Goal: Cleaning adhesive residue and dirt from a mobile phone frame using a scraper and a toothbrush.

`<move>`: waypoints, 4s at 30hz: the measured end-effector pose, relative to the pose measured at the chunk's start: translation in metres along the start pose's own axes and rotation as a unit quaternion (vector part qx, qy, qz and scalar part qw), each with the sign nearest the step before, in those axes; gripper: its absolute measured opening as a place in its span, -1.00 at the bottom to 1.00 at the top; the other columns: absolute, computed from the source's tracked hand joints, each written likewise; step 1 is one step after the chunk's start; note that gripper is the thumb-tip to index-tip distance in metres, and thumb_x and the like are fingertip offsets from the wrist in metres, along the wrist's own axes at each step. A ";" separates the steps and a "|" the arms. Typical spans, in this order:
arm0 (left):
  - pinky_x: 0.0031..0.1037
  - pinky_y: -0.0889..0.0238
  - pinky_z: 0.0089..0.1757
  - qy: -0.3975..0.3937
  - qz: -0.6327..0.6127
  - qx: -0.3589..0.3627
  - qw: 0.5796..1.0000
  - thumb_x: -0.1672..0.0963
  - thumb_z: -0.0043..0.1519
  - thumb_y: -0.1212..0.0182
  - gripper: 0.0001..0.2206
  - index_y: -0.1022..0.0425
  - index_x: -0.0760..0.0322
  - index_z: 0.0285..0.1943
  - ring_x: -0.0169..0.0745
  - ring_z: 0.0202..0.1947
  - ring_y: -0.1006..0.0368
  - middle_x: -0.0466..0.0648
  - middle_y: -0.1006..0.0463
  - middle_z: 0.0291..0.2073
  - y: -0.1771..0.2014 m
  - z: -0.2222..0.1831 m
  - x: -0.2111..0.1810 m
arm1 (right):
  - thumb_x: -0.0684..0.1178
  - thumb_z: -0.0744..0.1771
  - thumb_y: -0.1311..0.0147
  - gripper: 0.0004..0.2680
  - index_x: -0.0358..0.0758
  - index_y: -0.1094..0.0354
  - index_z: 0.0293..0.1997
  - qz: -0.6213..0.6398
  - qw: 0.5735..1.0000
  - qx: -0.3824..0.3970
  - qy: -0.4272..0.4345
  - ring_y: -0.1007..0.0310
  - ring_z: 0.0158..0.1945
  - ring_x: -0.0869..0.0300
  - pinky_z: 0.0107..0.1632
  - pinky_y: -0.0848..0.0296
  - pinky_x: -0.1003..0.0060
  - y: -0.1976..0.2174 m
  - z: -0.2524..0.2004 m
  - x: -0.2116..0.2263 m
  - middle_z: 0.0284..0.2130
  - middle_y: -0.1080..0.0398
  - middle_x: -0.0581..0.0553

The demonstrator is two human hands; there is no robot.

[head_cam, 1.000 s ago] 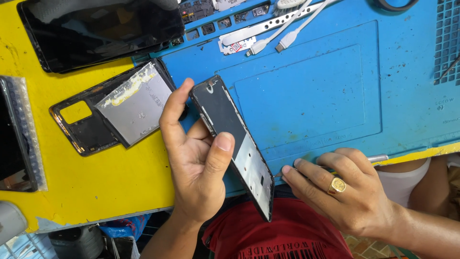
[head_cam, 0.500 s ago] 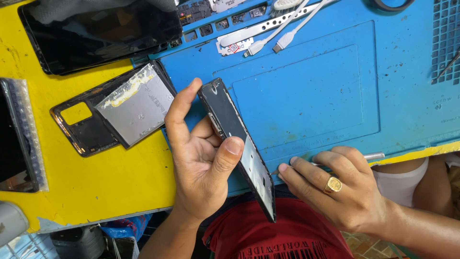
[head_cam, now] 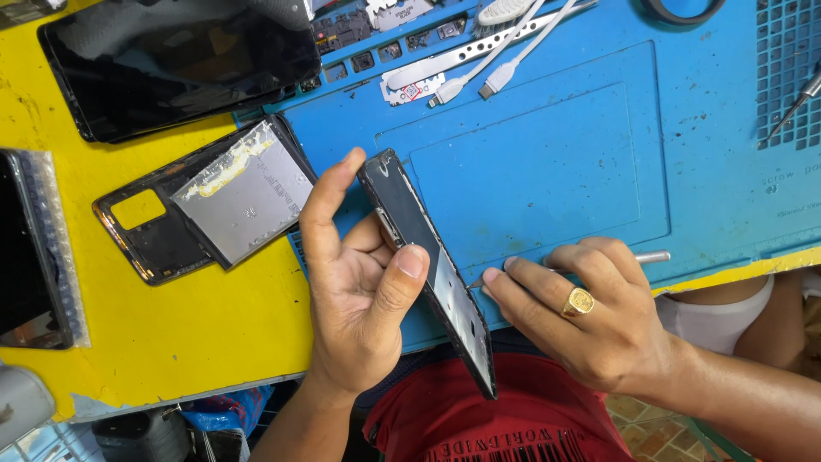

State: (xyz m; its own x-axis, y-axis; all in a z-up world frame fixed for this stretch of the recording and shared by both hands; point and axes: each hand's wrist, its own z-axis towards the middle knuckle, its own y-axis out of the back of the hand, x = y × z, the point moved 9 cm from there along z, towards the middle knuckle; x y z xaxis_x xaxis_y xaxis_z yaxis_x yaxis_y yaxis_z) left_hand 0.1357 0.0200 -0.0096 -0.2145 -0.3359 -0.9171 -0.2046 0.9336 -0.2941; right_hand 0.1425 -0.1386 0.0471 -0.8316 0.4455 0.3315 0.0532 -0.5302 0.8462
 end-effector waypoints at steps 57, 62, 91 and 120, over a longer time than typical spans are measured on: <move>-0.51 -0.42 -0.09 0.053 0.043 0.058 0.996 0.03 0.30 -0.20 -0.23 0.15 0.39 0.60 -0.20 -0.16 -0.55 0.15 -0.54 -0.12 -0.006 0.002 -0.004 | -0.18 0.44 0.00 -0.88 -0.33 -0.43 0.05 -0.020 0.999 0.030 0.019 -0.28 -0.22 -0.02 -0.24 -0.19 0.07 -0.025 0.066 -0.044 -0.15 -0.45 -0.15; -0.53 -0.39 -0.08 0.051 0.040 0.055 0.996 0.04 0.31 -0.19 -0.24 0.16 0.37 0.60 -0.22 -0.12 -0.54 0.17 -0.55 -0.07 -0.005 0.001 -0.004 | -0.18 0.45 0.03 -0.87 -0.34 -0.42 0.07 -0.020 0.999 0.026 0.014 -0.27 -0.23 -0.02 -0.23 -0.18 0.06 -0.027 0.070 -0.048 -0.13 -0.46 -0.17; -0.59 -0.44 -0.20 0.028 0.088 0.055 0.994 0.07 0.30 -0.20 -0.28 0.09 0.30 0.60 -0.31 -0.28 -0.49 0.06 -0.50 -0.24 -0.006 0.002 -0.006 | -0.07 0.42 0.01 -0.84 -0.27 -0.45 0.02 0.008 0.999 0.043 -0.026 -0.30 -0.26 0.03 -0.22 -0.26 0.11 -0.013 0.021 -0.017 -0.14 -0.48 -0.08; -0.55 -0.46 -0.14 0.028 0.087 0.048 0.995 0.05 0.28 -0.21 -0.28 0.06 0.33 0.58 -0.24 -0.20 -0.56 0.12 -0.54 -0.14 -0.003 0.002 -0.005 | -0.14 0.43 -0.12 -0.88 -0.33 -0.42 0.03 0.001 1.000 0.019 0.000 -0.26 -0.26 -0.01 -0.27 -0.15 0.09 -0.022 0.056 -0.037 -0.18 -0.45 -0.14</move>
State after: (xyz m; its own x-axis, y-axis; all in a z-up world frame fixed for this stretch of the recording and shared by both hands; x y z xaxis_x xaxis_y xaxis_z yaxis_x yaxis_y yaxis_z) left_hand 0.1393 0.0191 -0.0048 -0.2924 -0.1715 -0.9408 -0.0677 0.9850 -0.1585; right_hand 0.2035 -0.1029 0.0399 -0.8312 0.4444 0.3341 0.0770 -0.5030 0.8608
